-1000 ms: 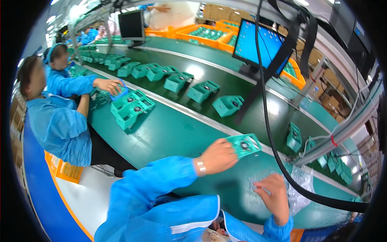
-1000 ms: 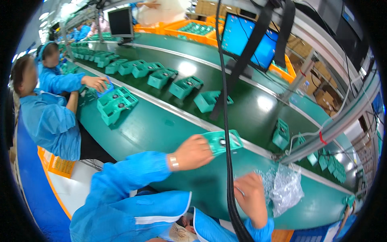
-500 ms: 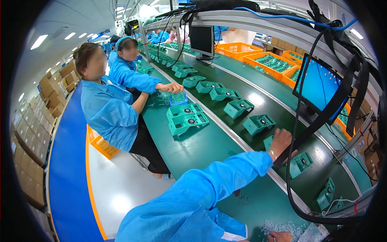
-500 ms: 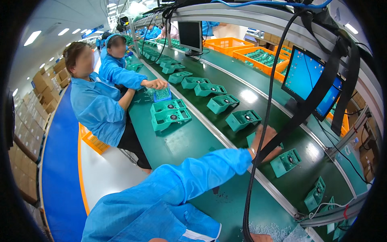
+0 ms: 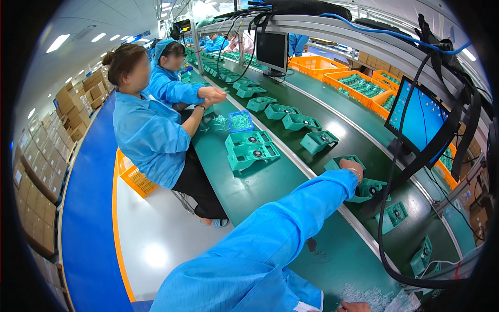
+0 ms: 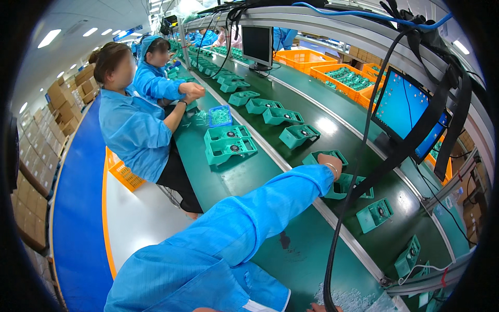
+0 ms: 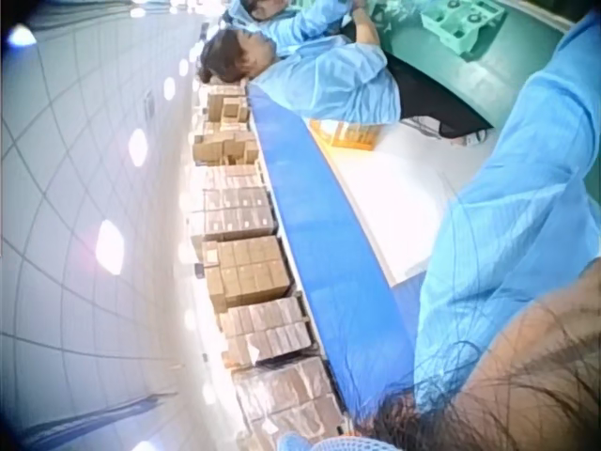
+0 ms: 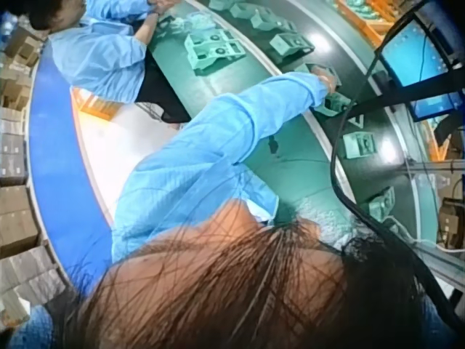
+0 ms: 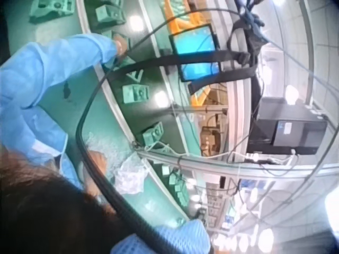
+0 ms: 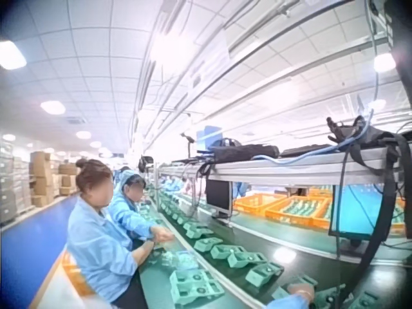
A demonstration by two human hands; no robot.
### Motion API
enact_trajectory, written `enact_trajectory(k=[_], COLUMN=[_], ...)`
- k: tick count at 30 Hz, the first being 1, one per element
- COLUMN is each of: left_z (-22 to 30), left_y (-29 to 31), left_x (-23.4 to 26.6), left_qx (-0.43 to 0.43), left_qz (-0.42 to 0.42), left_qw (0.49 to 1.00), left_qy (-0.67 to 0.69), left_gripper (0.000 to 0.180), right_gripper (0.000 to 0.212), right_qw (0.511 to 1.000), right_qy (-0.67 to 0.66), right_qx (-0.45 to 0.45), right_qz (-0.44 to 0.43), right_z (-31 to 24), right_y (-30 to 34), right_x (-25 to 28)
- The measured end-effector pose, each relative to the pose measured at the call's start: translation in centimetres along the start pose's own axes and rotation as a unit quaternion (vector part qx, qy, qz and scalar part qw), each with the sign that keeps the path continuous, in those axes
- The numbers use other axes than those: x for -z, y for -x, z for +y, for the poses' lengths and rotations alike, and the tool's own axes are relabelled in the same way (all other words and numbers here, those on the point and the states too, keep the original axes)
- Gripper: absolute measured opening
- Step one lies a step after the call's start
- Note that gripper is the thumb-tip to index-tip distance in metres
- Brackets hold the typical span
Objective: The person assembles small electronic components into a green plastic housing by hand, inserting a circuit board and plastic components, then securing them with screws.
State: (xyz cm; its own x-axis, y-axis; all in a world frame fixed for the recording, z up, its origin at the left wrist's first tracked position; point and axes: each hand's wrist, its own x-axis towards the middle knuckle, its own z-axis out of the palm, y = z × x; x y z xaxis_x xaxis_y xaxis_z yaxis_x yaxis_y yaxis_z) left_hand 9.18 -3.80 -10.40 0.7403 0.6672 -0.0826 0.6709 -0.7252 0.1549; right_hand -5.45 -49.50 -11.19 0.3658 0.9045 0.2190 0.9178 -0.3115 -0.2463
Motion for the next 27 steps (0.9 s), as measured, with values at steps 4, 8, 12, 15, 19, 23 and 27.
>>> enact_trajectory(k=[4,8,12,15,19,23,27], left_z=[-2.6,-4.0,-9.9,-18.0,-22.3,-23.7,-20.9], left_y=[1.9,4.0,10.1,14.7,19.6,24.2,28.8], left_x=[-0.1,1.9,5.2,5.6,3.7,4.1,4.3], left_qx=[-0.034,-0.117,-0.165,-0.2,-0.218,-0.227,-0.335], left_qz=[0.092,0.061,-0.012,0.014,0.059,0.096,0.268], left_qw=[0.995,0.99,0.985,0.98,0.974,0.968,0.903], left_qy=[0.037,0.057,0.047,0.012,0.007,-0.042,0.029], left_gripper=[0.019,0.025,0.036,0.035,0.023,0.018,0.026], right_gripper=[0.031,0.027,0.025,0.026,0.024,0.022,0.015], right_qw=[1.0,0.998,0.988,0.991,0.992,0.992,0.981], right_qy=[0.023,0.022,-0.044,-0.073,-0.084,-0.06,-0.002], right_qx=[0.014,-0.008,-0.105,-0.052,-0.036,-0.075,-0.159], right_qz=[0.007,0.059,0.102,0.098,0.09,0.087,0.115], right_z=[-2.9,-5.2,-10.7,-11.7,-11.2,-9.7,-5.3], right_y=[0.9,3.3,1.2,-1.1,-1.5,-1.2,0.5], right_x=[1.2,2.5,3.9,4.1,2.8,2.9,2.6])
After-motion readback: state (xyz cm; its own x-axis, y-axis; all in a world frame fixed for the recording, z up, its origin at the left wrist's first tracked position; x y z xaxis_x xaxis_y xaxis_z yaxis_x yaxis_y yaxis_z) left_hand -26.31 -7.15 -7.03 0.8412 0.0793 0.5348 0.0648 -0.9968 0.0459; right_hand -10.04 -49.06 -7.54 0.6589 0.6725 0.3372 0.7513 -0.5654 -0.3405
